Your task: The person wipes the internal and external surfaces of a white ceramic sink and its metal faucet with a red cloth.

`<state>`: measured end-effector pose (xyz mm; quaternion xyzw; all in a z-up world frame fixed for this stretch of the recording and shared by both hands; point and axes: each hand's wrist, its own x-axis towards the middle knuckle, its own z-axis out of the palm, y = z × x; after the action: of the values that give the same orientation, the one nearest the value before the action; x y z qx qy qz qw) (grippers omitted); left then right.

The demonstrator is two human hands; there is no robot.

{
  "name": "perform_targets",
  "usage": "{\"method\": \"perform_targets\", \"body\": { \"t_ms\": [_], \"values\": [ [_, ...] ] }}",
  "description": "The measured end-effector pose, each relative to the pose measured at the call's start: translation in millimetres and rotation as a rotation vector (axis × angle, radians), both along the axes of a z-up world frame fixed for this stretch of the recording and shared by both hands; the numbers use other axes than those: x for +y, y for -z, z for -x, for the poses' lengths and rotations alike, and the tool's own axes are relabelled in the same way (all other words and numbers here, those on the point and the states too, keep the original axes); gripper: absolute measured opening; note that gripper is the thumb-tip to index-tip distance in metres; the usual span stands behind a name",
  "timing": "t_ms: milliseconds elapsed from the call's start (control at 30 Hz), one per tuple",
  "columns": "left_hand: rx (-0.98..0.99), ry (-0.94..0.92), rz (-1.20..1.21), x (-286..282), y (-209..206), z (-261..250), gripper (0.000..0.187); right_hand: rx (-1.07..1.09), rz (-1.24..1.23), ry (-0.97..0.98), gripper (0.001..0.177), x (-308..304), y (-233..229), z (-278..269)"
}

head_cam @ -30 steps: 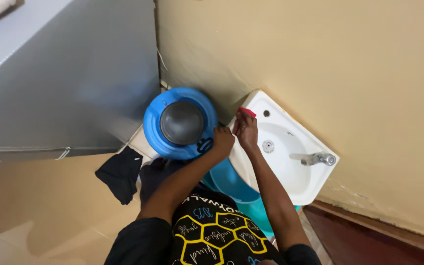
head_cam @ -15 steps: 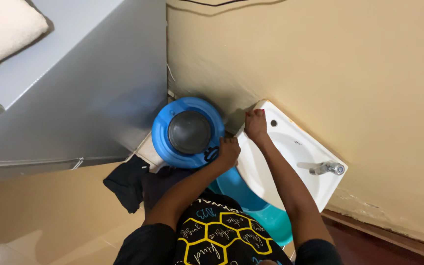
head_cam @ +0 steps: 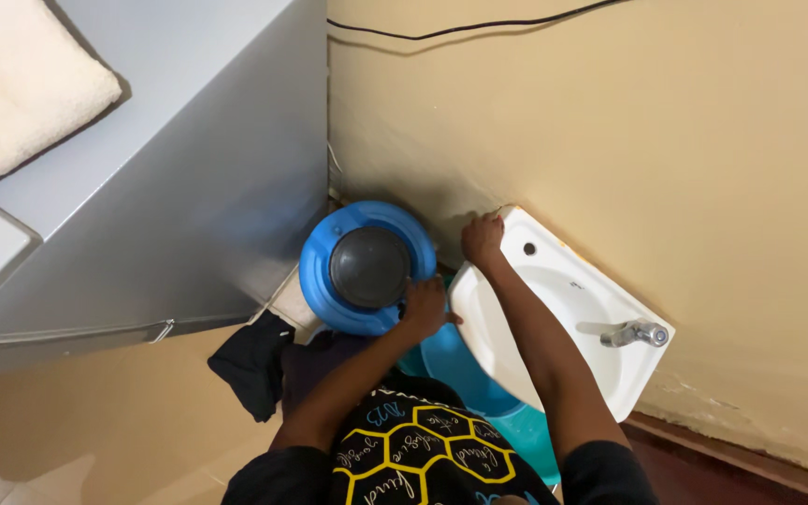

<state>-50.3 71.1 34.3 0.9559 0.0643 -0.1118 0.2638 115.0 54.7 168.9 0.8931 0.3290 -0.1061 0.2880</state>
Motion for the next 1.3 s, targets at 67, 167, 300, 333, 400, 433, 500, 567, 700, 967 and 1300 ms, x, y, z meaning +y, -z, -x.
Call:
{"method": "perform_targets", "body": {
  "t_ms": [67, 167, 300, 333, 400, 433, 500, 567, 700, 967, 1300],
  "values": [
    [0.012, -0.008, 0.004, 7.7, 4.7, -3.0, 0.118, 0.079, 0.015, 0.029, 0.030, 1.2, -2.9, -1.8],
    [0.007, -0.041, -0.010, 11.4, 26.3, -5.5, 0.107, -0.211, -0.116, -0.024, 0.033, 0.0, -12.8, -11.9],
    [0.010, -0.133, 0.001, 12.7, 60.8, -3.1, 0.071, -0.109, -0.065, -0.003, 0.029, -9.1, -5.3, -11.5],
    [0.009, -0.129, 0.002, 13.6, 66.6, -4.1, 0.071, -0.128, -0.054, -0.058, 0.029, -11.3, 1.2, -9.2],
    [0.014, -0.175, -0.043, 15.1, 72.7, -3.5, 0.067, -0.059, -0.033, -0.100, 0.026, -17.3, 19.5, -1.5],
    [0.013, -0.171, -0.044, 16.6, 72.7, -2.8, 0.067, 0.007, -0.016, -0.139, 0.024, -19.9, 29.7, 3.4],
    [0.034, -0.213, 0.007, 21.0, 66.8, -1.9, 0.063, 0.100, -0.030, -0.095, 0.028, -24.5, 47.3, 14.6],
    [0.041, -0.201, -0.026, 27.9, 54.4, -0.6, 0.067, 0.191, -0.046, -0.052, 0.033, -26.8, 59.4, 29.7],
    [0.102, -0.204, -0.025, 39.2, 31.0, 1.8, 0.081, 0.190, -0.170, -0.263, 0.024, -51.3, 72.9, 71.0],
    [-0.039, -0.221, -0.060, 3.4, 41.2, -11.1, 0.048, 0.021, -1.146, -0.113, 0.038, -111.8, 49.8, 152.8],
    [0.148, 0.028, -0.178, -41.4, -20.5, -9.3, 0.113, 0.364, -0.370, 0.418, 0.014, -210.9, -59.8, 148.7]
  ]
}}
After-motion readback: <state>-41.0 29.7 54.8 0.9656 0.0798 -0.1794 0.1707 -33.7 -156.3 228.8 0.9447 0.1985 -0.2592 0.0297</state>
